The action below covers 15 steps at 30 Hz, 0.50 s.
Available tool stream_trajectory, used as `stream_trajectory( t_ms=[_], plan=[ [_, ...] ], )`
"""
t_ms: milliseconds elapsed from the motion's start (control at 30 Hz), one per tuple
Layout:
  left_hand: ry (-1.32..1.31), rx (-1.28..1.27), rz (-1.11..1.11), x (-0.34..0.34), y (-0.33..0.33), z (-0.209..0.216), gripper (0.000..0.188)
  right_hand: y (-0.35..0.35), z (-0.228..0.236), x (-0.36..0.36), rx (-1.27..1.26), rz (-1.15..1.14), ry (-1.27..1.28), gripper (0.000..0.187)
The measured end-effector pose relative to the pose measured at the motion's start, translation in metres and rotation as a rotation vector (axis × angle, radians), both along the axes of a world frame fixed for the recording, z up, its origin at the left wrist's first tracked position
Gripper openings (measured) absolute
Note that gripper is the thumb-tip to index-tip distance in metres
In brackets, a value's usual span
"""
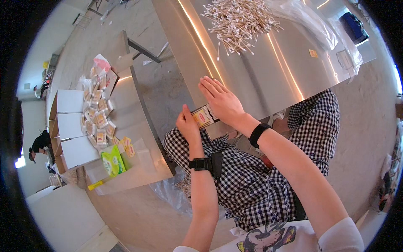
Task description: Sorting and counting cotton swabs on a metal table and placing them into a plastic bag.
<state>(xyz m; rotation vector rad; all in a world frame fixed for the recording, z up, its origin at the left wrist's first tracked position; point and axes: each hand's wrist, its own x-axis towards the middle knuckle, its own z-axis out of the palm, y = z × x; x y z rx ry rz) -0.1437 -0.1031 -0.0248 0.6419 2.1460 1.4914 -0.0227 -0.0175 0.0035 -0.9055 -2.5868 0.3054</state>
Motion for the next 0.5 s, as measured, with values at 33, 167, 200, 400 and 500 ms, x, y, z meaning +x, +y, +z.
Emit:
stream_trajectory(
  t_ms=[33,167,200,400,500],
  plan=[
    [0.005,0.028,0.014,-0.0005,-0.0008,-0.0001,0.053,-0.0009,0.0002,-0.0012,-0.001,0.003,0.001,0.052],
    [0.021,0.062,0.026,0.0004,-0.0002,0.0006,0.053,-0.0015,-0.0012,-0.0021,0.001,0.004,-0.007,0.052],
    [0.013,0.060,0.028,0.0017,0.0004,0.0012,0.053,-0.0008,-0.0021,-0.0016,0.003,0.001,-0.012,0.052],
    [-0.040,0.068,0.021,-0.0045,-0.0026,-0.0083,0.053,-0.0029,-0.0013,-0.0041,0.045,0.010,-0.030,0.052],
    [-0.050,0.064,0.021,-0.0014,-0.0008,-0.0037,0.053,-0.0031,0.0009,-0.0051,0.101,-0.013,-0.081,0.052]
  ],
)
